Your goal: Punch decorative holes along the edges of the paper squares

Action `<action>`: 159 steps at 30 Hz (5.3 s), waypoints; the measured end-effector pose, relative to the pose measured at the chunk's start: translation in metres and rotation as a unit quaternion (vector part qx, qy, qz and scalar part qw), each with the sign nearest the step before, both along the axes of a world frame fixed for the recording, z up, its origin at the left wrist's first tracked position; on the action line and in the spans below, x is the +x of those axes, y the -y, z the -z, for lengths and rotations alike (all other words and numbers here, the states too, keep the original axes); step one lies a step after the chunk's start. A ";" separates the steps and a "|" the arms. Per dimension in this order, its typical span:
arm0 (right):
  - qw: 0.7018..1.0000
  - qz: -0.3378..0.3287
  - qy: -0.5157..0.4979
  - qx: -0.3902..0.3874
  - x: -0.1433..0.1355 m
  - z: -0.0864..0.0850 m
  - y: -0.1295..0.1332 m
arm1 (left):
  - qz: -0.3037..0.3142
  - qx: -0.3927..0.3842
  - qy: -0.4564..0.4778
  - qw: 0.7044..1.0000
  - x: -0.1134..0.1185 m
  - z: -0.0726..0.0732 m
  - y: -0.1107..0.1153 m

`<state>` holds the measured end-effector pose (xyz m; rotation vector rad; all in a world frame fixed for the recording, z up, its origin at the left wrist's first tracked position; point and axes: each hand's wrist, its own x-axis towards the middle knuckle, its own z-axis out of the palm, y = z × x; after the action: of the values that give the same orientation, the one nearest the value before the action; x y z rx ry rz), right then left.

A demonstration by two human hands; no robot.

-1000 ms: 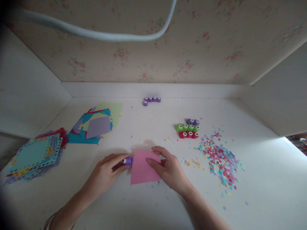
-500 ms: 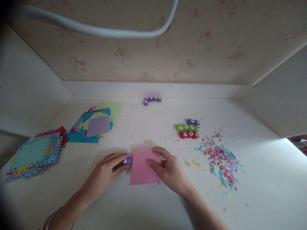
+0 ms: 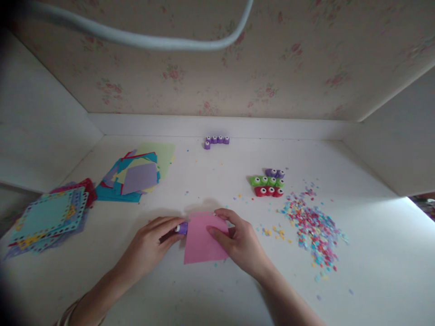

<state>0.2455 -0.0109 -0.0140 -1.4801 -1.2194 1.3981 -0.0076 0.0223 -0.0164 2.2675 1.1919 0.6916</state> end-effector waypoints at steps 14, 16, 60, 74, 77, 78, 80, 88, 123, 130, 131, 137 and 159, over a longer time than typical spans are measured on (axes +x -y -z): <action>0.967 -0.066 0.203 0.140 -0.002 -0.008 0.007 | 0.039 0.038 -0.053 0.997 0.002 -0.001 0.006; 0.936 -0.088 0.261 0.218 -0.001 -0.010 0.007 | 0.031 0.030 -0.044 0.998 0.003 -0.003 0.008; 0.811 -0.280 0.403 0.318 0.003 -0.012 0.000 | 0.018 -0.021 -0.040 0.999 0.000 -0.007 0.005; 0.819 -0.262 0.391 0.328 0.003 -0.014 -0.002 | 0.000 -0.047 -0.020 0.999 -0.002 -0.009 0.005; 0.816 -0.262 0.397 0.329 0.003 -0.015 0.000 | -0.007 -0.054 -0.006 0.998 -0.001 -0.013 0.004; 0.816 -0.262 0.397 0.329 0.003 -0.015 0.000 | -0.009 -0.059 0.000 0.998 0.000 -0.015 0.003; 0.819 -0.258 0.392 0.329 0.004 -0.015 0.000 | -0.012 -0.069 0.011 0.997 0.002 -0.020 0.002; 0.844 -0.220 0.367 0.325 0.002 -0.020 0.000 | -0.047 -0.103 -0.002 0.994 0.016 -0.022 -0.004; 0.854 -0.192 0.358 0.326 0.000 -0.009 0.010 | -0.023 -0.114 -0.064 0.991 0.014 -0.038 -0.006; 0.859 -0.191 0.348 0.324 -0.001 -0.009 0.011 | -0.021 -0.050 -0.071 0.996 -0.024 -0.028 -0.003; 0.859 -0.189 0.346 0.326 -0.001 -0.009 0.011 | -0.020 -0.037 -0.068 0.997 -0.027 -0.025 -0.001; 0.864 -0.157 0.313 0.363 -0.003 -0.011 0.010 | -0.037 0.001 -0.043 0.998 -0.030 -0.015 0.011; 0.953 -0.053 0.234 0.187 0.023 -0.060 0.000 | 0.007 0.074 0.089 0.993 0.029 -0.017 0.031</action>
<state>0.2681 -0.0104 0.0456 -1.5297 -1.7669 0.8287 0.0218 -0.0089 0.0004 2.2748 1.0705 0.9824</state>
